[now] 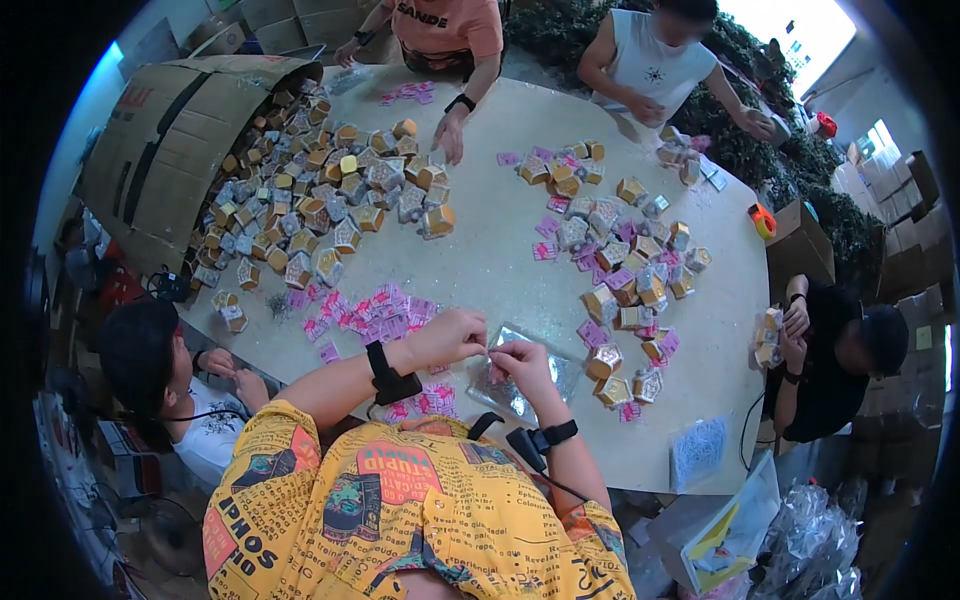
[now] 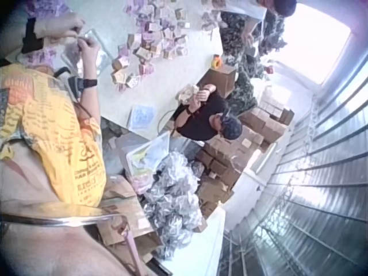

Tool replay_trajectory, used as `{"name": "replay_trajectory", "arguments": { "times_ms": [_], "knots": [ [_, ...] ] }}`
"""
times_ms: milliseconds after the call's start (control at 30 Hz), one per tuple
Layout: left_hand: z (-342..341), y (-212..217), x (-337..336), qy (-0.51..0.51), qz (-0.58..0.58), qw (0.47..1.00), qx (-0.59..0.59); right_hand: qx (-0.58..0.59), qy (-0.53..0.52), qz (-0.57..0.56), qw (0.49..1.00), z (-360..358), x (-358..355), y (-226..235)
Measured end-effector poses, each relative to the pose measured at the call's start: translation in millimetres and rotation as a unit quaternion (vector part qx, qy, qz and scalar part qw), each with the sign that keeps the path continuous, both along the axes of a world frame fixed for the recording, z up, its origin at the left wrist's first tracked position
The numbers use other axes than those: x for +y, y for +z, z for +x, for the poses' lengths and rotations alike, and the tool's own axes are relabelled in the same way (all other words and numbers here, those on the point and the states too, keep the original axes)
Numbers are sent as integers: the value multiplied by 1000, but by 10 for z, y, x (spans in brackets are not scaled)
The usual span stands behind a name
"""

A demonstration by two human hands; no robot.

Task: The person wraps small, gold-colored, cube-shaped items in clear plastic bags. They pick up a cube, place it into a bag, and then seal the bag. The person repeats this process continuously, placing the finished wrapped items on the table.

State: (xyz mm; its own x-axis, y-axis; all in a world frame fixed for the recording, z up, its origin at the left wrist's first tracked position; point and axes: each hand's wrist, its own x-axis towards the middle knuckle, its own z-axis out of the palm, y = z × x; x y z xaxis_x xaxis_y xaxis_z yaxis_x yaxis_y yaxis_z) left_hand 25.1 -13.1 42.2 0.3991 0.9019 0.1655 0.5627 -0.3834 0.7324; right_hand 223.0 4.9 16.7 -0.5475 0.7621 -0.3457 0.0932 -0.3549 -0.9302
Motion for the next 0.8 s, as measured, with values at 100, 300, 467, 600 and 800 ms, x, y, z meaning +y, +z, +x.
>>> {"name": "replay_trajectory", "arguments": {
  "times_ms": [100,300,467,600,800],
  "knots": [
    [-72,-127,53,54,-225,967,-102,-115,18,249,962,-95,-18,126],
    [-171,-318,275,85,-456,835,-296,-194,53,543,816,-220,130,74],
    [-430,-430,888,140,-146,976,81,-210,29,506,836,-293,301,-52],
    [-863,-729,1509,335,87,907,241,-191,19,472,860,-290,369,-90],
    [-1117,-1151,1597,291,58,870,395,-204,12,408,890,-227,296,-42]
  ]
}}
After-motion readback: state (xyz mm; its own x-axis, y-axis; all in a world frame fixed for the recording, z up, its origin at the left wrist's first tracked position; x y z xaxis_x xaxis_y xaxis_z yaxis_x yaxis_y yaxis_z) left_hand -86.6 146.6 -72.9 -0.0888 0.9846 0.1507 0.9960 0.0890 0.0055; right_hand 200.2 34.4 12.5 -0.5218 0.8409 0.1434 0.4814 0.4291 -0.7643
